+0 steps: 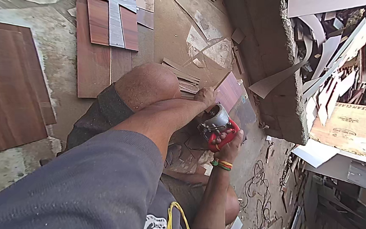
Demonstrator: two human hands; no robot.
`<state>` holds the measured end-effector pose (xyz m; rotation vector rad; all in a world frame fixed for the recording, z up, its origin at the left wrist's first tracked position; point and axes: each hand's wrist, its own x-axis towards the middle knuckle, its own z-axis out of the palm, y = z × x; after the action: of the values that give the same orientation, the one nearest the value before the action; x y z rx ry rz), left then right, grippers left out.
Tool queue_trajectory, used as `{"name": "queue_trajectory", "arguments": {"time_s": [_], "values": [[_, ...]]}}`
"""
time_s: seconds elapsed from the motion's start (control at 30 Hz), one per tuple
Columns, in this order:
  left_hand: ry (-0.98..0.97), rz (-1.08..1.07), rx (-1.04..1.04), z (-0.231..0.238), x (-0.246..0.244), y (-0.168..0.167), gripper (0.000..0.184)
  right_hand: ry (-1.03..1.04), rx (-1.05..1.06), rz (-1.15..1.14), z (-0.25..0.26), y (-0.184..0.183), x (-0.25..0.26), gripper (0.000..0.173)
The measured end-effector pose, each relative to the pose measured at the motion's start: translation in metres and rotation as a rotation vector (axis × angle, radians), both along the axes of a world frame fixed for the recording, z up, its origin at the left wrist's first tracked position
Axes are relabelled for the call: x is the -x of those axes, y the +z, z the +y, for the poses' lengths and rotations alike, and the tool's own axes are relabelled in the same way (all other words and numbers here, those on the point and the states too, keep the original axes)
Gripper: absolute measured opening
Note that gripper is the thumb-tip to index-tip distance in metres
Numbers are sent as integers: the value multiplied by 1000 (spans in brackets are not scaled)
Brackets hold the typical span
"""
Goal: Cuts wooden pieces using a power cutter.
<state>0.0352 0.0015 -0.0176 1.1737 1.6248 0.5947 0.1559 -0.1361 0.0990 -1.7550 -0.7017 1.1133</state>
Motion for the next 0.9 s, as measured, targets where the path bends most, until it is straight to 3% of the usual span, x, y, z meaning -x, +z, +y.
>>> {"name": "queue_trajectory", "arguments": {"time_s": [0.9], "values": [[15, -1, 18, 0, 1, 1, 54, -39, -12, -22, 16, 2, 4, 61]]}}
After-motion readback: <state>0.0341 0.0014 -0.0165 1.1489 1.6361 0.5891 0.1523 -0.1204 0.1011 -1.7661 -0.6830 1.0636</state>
